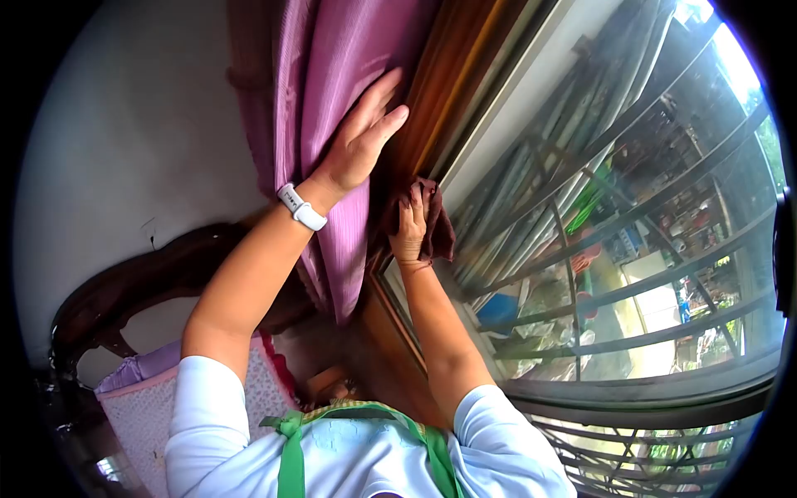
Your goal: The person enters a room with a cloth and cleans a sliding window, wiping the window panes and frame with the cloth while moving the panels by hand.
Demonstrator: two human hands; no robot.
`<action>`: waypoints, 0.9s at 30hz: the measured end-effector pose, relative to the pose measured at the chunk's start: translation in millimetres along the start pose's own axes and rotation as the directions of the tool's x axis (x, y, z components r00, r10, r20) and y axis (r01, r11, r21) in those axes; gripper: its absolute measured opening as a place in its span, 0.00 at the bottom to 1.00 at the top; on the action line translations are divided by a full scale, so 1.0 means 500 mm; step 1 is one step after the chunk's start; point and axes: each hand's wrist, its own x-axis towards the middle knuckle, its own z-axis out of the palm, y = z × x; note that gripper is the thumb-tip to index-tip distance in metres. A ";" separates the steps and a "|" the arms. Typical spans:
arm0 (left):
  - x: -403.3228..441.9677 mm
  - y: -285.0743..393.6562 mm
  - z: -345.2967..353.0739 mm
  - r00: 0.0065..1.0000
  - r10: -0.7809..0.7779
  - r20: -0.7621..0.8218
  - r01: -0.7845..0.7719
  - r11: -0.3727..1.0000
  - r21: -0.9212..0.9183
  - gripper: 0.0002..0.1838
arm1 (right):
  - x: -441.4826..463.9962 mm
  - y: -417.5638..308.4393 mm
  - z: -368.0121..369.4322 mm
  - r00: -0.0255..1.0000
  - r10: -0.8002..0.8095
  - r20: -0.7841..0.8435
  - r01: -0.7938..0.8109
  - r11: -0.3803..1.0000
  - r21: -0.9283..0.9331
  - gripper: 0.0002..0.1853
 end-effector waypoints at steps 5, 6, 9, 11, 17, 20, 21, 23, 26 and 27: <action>-0.111 -0.121 -0.050 0.952 -0.284 -0.116 0.294 0.953 0.080 0.37 | -0.116 -0.029 -0.042 0.976 0.212 0.049 -0.218 0.960 0.174 0.26; -0.138 -0.141 -0.061 0.952 -0.268 -0.149 0.296 0.930 0.220 0.37 | -0.118 -0.064 -0.089 0.778 0.570 0.263 -0.615 0.776 0.138 0.23; -0.216 -0.214 -0.079 0.933 -0.307 -0.187 0.357 0.849 0.390 0.41 | -0.206 -0.053 -0.105 0.476 0.874 0.099 -0.877 0.462 0.134 0.13; -0.271 -0.229 -0.070 0.886 -0.411 -0.212 0.459 0.720 0.520 0.45 | -0.228 -0.047 -0.137 -0.201 0.909 0.365 -0.705 -0.393 0.591 0.12; -0.347 -0.261 -0.054 0.812 -0.550 -0.193 0.582 0.745 0.327 0.56 | -0.200 -0.094 -0.189 -0.371 0.598 0.710 -0.437 -0.787 0.435 0.12; -0.338 -0.228 -0.046 0.749 -0.622 -0.229 0.659 0.736 0.153 0.56 | -0.121 -0.126 -0.188 -0.303 0.621 0.723 -0.343 -0.779 0.525 0.11; -0.333 -0.218 -0.043 0.708 -0.669 -0.227 0.696 0.716 0.062 0.56 | -0.094 -0.136 -0.188 -0.303 0.620 0.724 -0.330 -0.781 0.531 0.11; -0.327 -0.211 -0.040 0.674 -0.695 -0.249 0.737 0.656 0.164 0.56 | -0.041 -0.151 -0.188 0.065 0.808 0.585 -0.393 -0.518 0.760 0.10; -0.307 -0.186 -0.024 0.557 -0.820 -0.136 0.809 0.572 -0.135 0.56 | 0.111 -0.200 -0.232 0.484 0.859 0.165 -0.372 0.031 0.928 0.08; -0.295 -0.189 -0.017 0.560 -0.819 -0.125 0.797 0.574 -0.186 0.56 | 0.173 -0.219 -0.257 0.547 0.837 0.006 -0.323 0.205 0.924 0.07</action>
